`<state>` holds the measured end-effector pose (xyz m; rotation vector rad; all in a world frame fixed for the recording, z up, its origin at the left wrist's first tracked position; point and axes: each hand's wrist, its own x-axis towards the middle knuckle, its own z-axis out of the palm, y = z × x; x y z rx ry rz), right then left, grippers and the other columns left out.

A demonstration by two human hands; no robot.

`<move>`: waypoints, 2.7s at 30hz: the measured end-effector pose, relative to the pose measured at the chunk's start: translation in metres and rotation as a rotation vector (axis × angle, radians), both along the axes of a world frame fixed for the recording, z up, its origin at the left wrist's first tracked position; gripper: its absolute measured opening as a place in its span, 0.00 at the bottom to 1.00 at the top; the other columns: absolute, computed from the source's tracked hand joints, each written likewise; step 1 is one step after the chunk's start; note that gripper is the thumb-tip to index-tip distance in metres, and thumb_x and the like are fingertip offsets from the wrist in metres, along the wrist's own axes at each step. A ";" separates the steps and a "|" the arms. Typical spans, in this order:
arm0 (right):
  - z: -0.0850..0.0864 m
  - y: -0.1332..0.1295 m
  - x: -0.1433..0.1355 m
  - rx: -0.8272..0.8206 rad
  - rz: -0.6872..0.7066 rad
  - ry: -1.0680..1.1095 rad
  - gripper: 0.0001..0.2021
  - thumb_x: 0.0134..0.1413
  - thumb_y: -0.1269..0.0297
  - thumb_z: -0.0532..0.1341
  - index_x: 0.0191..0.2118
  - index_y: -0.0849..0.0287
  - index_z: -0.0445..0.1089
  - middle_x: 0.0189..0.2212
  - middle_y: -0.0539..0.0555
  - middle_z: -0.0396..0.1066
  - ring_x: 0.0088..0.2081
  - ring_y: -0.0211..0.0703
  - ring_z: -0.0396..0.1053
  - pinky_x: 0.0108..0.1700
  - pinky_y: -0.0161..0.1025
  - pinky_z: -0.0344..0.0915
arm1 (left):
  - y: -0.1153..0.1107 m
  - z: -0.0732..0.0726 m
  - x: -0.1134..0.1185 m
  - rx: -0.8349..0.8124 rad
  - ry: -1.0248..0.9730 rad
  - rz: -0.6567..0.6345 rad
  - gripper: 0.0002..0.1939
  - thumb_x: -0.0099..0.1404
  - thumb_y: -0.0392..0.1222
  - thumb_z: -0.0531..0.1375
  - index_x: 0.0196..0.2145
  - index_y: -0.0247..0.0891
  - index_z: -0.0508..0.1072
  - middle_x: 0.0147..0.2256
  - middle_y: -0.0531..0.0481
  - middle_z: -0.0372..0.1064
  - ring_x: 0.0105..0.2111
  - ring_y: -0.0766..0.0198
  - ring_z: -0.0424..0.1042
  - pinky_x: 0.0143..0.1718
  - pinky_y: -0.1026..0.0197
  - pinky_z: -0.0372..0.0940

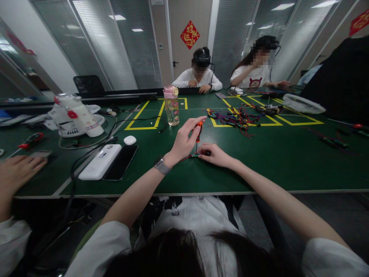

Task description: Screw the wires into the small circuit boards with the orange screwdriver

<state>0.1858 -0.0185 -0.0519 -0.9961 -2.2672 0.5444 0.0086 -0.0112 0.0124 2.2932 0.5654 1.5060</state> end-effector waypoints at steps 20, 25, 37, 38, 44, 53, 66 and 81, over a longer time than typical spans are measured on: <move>-0.001 0.001 0.000 -0.004 -0.016 0.007 0.05 0.52 0.70 0.62 0.35 0.61 0.74 0.29 0.53 0.70 0.29 0.38 0.66 0.34 0.36 0.63 | 0.001 -0.004 0.001 0.093 -0.013 0.161 0.13 0.72 0.44 0.49 0.48 0.40 0.68 0.40 0.49 0.68 0.37 0.66 0.68 0.41 0.61 0.65; -0.001 0.001 0.000 -0.002 -0.015 -0.004 0.05 0.52 0.70 0.61 0.35 0.61 0.74 0.30 0.53 0.70 0.30 0.38 0.66 0.34 0.36 0.63 | 0.001 -0.004 0.000 0.067 -0.009 0.101 0.17 0.73 0.40 0.45 0.55 0.40 0.63 0.47 0.46 0.68 0.43 0.66 0.70 0.47 0.60 0.65; 0.000 0.000 -0.001 -0.001 -0.015 0.002 0.05 0.52 0.71 0.61 0.35 0.61 0.74 0.30 0.53 0.70 0.29 0.38 0.66 0.34 0.36 0.63 | 0.000 -0.001 0.000 0.103 -0.051 0.187 0.13 0.72 0.43 0.50 0.47 0.42 0.71 0.38 0.49 0.68 0.40 0.64 0.68 0.44 0.59 0.65; 0.000 0.000 -0.001 -0.002 -0.016 0.003 0.05 0.52 0.71 0.61 0.35 0.61 0.74 0.30 0.53 0.70 0.29 0.38 0.66 0.34 0.36 0.63 | 0.000 -0.001 0.000 0.098 -0.043 0.174 0.15 0.73 0.42 0.47 0.49 0.42 0.70 0.41 0.48 0.69 0.42 0.64 0.69 0.46 0.58 0.64; 0.000 0.001 -0.001 -0.008 -0.018 0.002 0.05 0.52 0.70 0.62 0.35 0.61 0.74 0.30 0.53 0.71 0.29 0.38 0.66 0.35 0.36 0.64 | 0.001 0.000 -0.001 0.094 -0.016 0.112 0.14 0.72 0.40 0.48 0.52 0.41 0.68 0.44 0.47 0.70 0.44 0.64 0.70 0.47 0.58 0.65; -0.001 0.001 0.000 0.002 -0.012 0.011 0.04 0.52 0.70 0.62 0.35 0.61 0.74 0.29 0.53 0.70 0.29 0.38 0.66 0.34 0.36 0.63 | 0.001 0.000 0.001 0.111 -0.069 0.206 0.07 0.67 0.43 0.57 0.40 0.42 0.73 0.35 0.51 0.65 0.37 0.65 0.67 0.37 0.62 0.66; 0.000 0.000 0.000 -0.004 -0.012 0.001 0.04 0.52 0.70 0.62 0.35 0.61 0.74 0.30 0.53 0.70 0.29 0.38 0.66 0.34 0.36 0.63 | 0.001 0.002 -0.001 0.118 -0.047 0.189 0.09 0.69 0.40 0.55 0.45 0.40 0.71 0.38 0.50 0.69 0.37 0.66 0.69 0.41 0.61 0.66; -0.001 0.000 0.000 -0.009 -0.015 0.004 0.05 0.52 0.70 0.61 0.35 0.62 0.74 0.30 0.53 0.70 0.29 0.38 0.66 0.33 0.35 0.63 | 0.002 -0.001 -0.002 0.042 -0.076 0.109 0.14 0.72 0.40 0.49 0.51 0.40 0.69 0.43 0.48 0.73 0.41 0.66 0.73 0.45 0.61 0.66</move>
